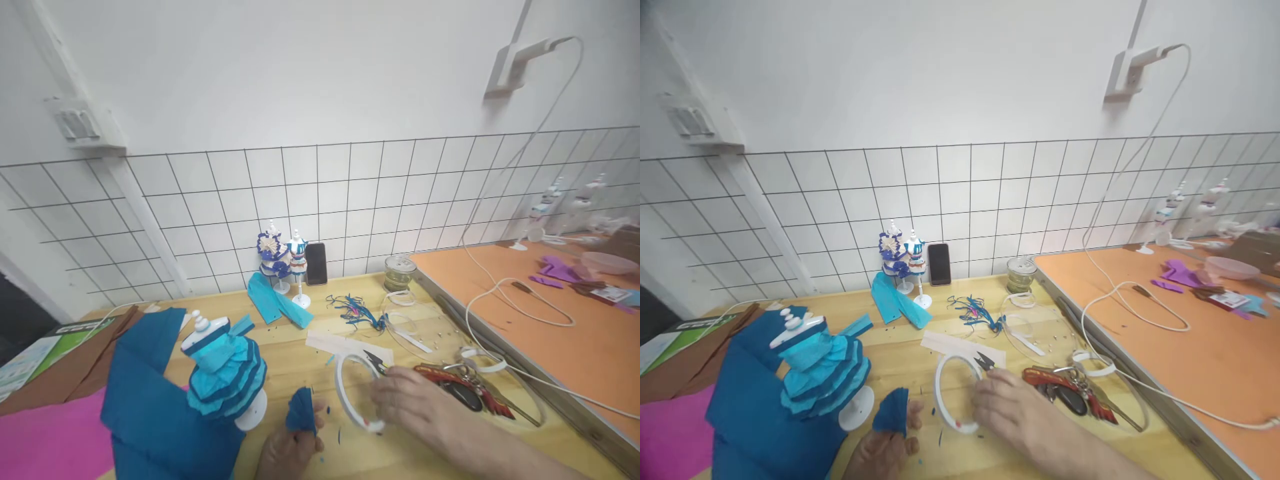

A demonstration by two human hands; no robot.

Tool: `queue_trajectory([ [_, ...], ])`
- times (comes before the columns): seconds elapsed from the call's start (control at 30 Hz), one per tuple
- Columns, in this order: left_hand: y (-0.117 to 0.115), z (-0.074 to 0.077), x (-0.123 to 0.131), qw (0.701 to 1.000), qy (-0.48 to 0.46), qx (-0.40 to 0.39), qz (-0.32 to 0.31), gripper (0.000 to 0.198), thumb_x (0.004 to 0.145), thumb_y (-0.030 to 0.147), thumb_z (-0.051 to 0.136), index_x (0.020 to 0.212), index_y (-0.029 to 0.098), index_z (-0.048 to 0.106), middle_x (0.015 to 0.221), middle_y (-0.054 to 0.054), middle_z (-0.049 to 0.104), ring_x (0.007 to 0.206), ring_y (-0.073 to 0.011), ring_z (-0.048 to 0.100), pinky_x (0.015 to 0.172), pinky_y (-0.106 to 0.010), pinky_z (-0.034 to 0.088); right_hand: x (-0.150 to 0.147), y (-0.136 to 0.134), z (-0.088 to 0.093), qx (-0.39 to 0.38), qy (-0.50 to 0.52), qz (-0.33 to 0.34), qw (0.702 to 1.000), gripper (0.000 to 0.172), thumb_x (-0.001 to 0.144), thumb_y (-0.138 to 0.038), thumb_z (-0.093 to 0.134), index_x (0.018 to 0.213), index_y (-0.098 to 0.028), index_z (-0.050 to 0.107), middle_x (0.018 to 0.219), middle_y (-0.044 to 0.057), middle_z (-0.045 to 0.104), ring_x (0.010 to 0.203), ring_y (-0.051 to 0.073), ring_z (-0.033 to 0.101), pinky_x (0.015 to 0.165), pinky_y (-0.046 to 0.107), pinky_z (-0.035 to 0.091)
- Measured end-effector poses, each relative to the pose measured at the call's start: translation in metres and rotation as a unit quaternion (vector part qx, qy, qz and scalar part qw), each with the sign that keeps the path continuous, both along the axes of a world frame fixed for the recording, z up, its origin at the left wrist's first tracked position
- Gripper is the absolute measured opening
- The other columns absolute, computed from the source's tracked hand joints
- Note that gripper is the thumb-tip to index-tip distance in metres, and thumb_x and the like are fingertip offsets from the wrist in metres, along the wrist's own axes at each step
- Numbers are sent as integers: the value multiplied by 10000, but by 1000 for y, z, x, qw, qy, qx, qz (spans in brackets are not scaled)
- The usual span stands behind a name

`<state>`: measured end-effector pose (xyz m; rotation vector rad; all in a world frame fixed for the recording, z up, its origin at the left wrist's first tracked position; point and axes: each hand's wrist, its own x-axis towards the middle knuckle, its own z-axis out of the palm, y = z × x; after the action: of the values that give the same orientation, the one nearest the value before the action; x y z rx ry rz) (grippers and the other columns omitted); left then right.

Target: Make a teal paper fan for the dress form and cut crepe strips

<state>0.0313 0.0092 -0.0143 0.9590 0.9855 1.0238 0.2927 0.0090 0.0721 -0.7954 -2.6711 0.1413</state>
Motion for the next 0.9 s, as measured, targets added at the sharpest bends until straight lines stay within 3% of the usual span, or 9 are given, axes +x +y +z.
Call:
queue_trajectory([
  [0.07, 2, 0, 1, 995, -86, -22, -36, 368, 564, 432, 748, 851, 207, 705, 931, -76, 667, 887, -236, 582, 731, -325, 474, -9, -17, -4, 3, 4, 28, 1000, 336, 918, -159, 373, 1228, -234, 478, 1113, 40, 653, 1117, 128, 519, 1043, 293, 317],
  [0.23, -8, 11, 3, 978, -191, -50, -67, 321, 638, 387, 710, 856, 150, 703, 811, -89, 677, 772, -199, 615, 746, -316, 453, -29, -37, -20, 50, -43, 61, 996, 306, 920, -134, 345, 1141, -162, 555, 1044, 58, 683, 1120, 153, 516, 1080, 326, 269],
  [0.4, -14, 18, 1, 981, -177, -68, -26, 215, 613, 309, 747, 732, 138, 695, 730, -59, 668, 669, -145, 581, 706, -273, 432, -31, -41, -27, 62, -26, 58, 996, 312, 921, -116, 332, 1075, -177, 595, 1048, 74, 680, 1139, 155, 502, 1076, 348, 279],
  [0.57, -12, 19, -1, 987, -150, -57, -17, 228, 551, 317, 783, 597, 131, 658, 623, -32, 640, 602, -117, 530, 642, -243, 404, -27, -42, -32, 76, -32, 56, 995, 313, 919, -110, 322, 1037, -161, 607, 1092, 99, 657, 1169, 178, 474, 1064, 384, 306],
  [0.77, -12, 18, -4, 997, -76, -25, -12, 239, 557, 322, 778, 615, 121, 662, 612, -19, 644, 549, -84, 487, 568, -207, 367, -23, -41, -37, 106, -60, 59, 991, 311, 911, -96, 324, 1004, -116, 620, 1024, 118, 673, 1155, 209, 478, 1062, 427, 301],
  [0.9, -12, 18, -2, 994, -95, -39, -27, 250, 571, 326, 770, 619, 117, 642, 611, -35, 654, 541, -97, 519, 560, -224, 382, -23, -41, -37, 118, -60, 50, 990, 292, 892, -91, 353, 1000, -125, 622, 1024, 124, 671, 1156, 221, 472, 1046, 433, 322],
])
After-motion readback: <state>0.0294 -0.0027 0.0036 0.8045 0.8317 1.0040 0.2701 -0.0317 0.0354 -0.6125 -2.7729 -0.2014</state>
